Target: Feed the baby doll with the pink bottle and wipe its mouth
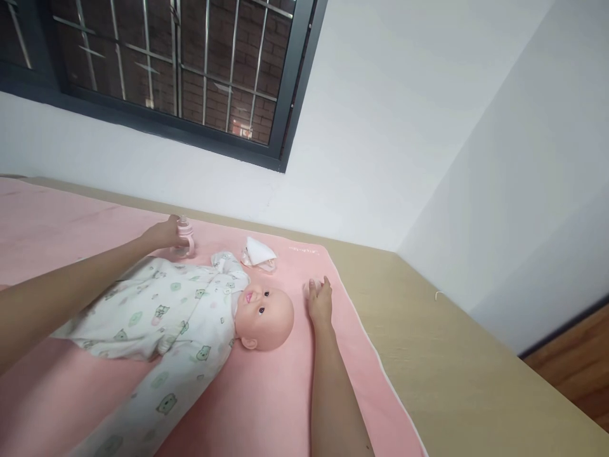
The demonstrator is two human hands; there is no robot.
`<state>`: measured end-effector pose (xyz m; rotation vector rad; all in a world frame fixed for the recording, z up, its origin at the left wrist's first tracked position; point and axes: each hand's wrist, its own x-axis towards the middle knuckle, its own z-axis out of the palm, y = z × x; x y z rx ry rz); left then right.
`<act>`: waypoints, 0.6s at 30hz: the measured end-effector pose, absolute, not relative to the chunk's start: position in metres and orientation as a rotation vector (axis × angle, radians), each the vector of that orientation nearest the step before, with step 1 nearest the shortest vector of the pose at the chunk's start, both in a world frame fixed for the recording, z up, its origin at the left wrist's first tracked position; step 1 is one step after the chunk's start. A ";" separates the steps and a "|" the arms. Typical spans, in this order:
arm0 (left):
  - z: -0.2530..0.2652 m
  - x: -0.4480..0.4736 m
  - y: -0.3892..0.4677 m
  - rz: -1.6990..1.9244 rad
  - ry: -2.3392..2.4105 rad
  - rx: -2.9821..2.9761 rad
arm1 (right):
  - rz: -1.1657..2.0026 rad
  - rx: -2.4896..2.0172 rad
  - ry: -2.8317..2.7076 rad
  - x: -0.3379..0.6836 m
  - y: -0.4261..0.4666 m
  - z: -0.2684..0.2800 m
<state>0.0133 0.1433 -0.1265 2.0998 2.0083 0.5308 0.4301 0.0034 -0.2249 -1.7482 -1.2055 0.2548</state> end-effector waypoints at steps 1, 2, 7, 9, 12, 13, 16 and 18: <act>-0.125 0.013 0.143 0.512 2.021 2.106 | 0.260 -1.747 -1.201 0.430 0.003 -0.224; -0.124 0.012 0.142 0.491 2.037 2.111 | 0.264 -1.745 -1.198 0.429 0.003 -0.224; -0.115 0.011 0.130 0.437 2.089 2.121 | 0.289 -1.742 -1.193 0.428 0.003 -0.222; -0.108 0.011 0.123 0.423 2.146 2.074 | 0.291 -1.741 -1.188 0.428 0.003 -0.222; -0.090 0.012 0.109 0.518 2.265 2.027 | 0.281 -1.736 -1.181 0.428 0.002 -0.222; -0.082 0.014 0.104 0.589 2.282 2.049 | 0.276 -1.734 -1.177 0.428 0.002 -0.222; -0.058 0.029 0.090 0.759 2.262 2.141 | 0.267 -1.733 -1.165 0.426 0.003 -0.222; -0.047 0.051 0.080 0.776 2.165 2.237 | 0.264 -1.728 -1.150 0.425 0.002 -0.221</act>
